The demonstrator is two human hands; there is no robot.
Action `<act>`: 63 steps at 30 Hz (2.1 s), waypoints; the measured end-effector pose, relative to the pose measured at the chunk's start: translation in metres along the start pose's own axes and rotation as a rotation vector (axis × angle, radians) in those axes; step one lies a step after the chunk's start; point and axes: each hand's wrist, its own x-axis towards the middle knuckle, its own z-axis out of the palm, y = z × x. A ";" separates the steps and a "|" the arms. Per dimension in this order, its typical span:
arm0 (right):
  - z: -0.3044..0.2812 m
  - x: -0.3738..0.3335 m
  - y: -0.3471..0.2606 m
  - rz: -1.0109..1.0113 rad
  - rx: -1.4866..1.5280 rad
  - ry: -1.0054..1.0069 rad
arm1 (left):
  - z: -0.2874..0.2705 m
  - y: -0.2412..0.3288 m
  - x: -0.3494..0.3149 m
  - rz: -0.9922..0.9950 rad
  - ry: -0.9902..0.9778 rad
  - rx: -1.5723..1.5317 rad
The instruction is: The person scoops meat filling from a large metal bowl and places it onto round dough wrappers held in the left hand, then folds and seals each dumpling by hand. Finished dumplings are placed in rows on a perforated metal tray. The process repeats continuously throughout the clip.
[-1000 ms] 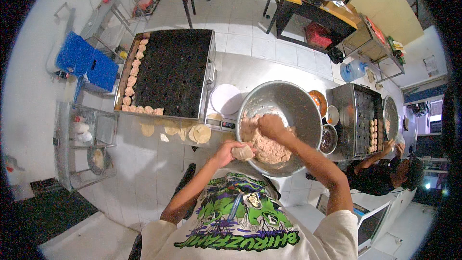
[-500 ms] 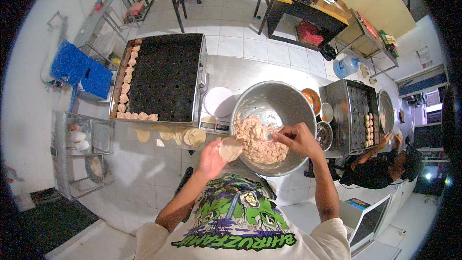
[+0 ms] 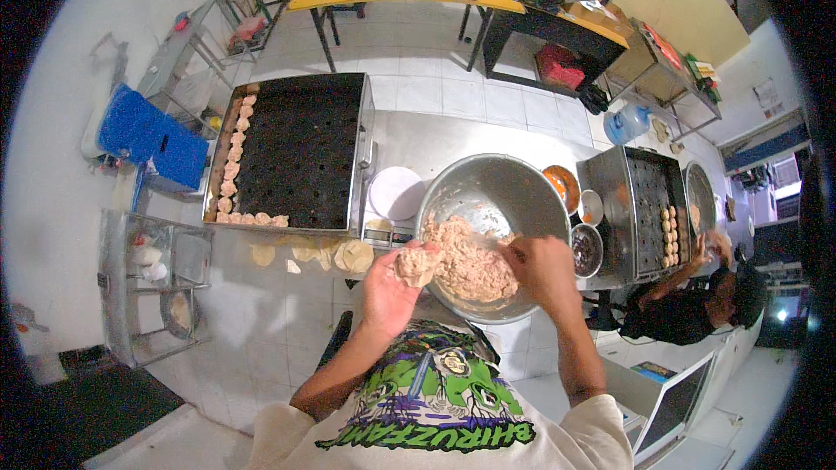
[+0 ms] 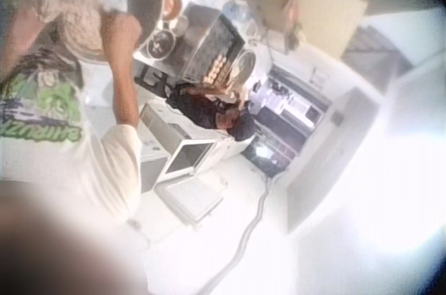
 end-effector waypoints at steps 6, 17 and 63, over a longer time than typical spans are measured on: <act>0.006 -0.005 -0.030 -0.325 0.421 0.180 | 0.035 0.012 -0.008 -0.009 -0.017 0.054; -0.042 -0.007 -0.036 -0.546 0.353 0.015 | 0.067 0.048 -0.025 -0.136 -0.378 1.185; -0.100 0.000 -0.054 -0.740 0.049 0.143 | 0.091 0.060 -0.016 0.319 -0.403 1.256</act>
